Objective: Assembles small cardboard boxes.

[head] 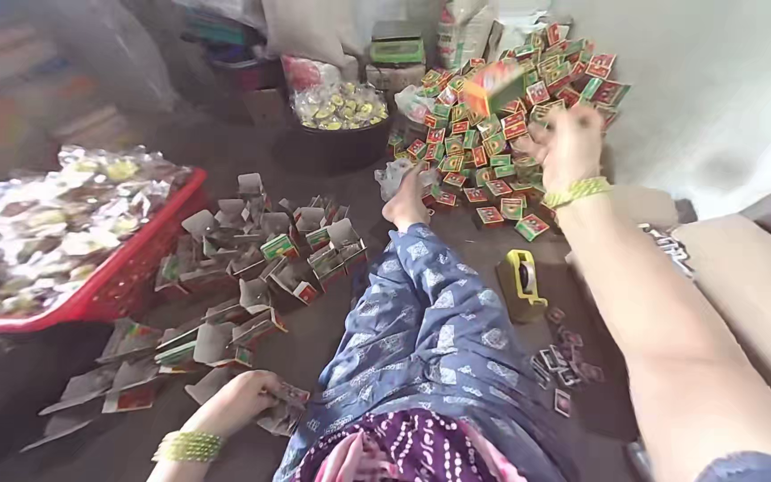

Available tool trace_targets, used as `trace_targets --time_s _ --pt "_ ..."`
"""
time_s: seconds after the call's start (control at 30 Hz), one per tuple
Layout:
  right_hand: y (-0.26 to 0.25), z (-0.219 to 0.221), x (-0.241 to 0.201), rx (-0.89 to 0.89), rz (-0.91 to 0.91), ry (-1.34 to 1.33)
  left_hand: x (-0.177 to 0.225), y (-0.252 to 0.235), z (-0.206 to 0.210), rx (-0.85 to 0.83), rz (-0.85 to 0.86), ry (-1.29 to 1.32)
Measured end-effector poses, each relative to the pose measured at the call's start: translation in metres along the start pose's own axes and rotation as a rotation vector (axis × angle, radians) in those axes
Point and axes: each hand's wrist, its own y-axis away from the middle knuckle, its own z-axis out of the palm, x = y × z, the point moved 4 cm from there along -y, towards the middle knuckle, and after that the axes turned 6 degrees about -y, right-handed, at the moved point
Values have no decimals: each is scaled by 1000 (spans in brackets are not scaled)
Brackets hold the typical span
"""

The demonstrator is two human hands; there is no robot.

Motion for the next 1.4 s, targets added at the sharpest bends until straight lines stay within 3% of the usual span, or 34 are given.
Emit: trace_targets --time_s 0.1,0.17,0.23,0.3,0.4,0.47,0.57,0.67,0.77,0.87,0.93,1.0,1.03,1.13,1.17,1.4 --pt "-3 3 -36 -2 -166 -139 -43 -18 9 -32 183 -171" --pt "30 8 -25 -157 -141 47 -37 -14 1 34 105 -155" --pt "73 7 5 -376 -79 281 -34 -5 -9 108 -136 -87" --pt "109 1 51 -558 -22 423 -68 -13 -9 208 -169 3" --pt "158 -27 110 -714 60 599 -166 -66 29 376 334 251" --pt "181 -54 134 -714 130 640 -217 -115 71 343 596 461" --pt "196 -99 151 -623 214 741 -192 -134 118 106 496 717" --pt "200 -151 153 -440 254 866 -174 -148 162 -113 391 691" --pt "199 -208 147 -216 350 916 -175 -148 187 -201 382 699" --pt "202 -262 148 -98 509 1043 -147 -121 175 -340 470 742" --pt "208 -287 150 -86 617 1169 -85 -90 143 -378 235 558" --pt "220 -304 157 -83 689 1266 -63 -81 136 -371 46 464" --pt "226 -310 164 -95 716 1303 -79 -87 144 -369 125 511" --pt "240 -317 187 -180 755 1351 -188 -132 193 -384 728 517" --pt "244 -317 193 -201 762 1339 -203 -140 200 -331 794 451" --pt "246 -307 228 -329 602 1402 -189 -146 211 -119 699 347"
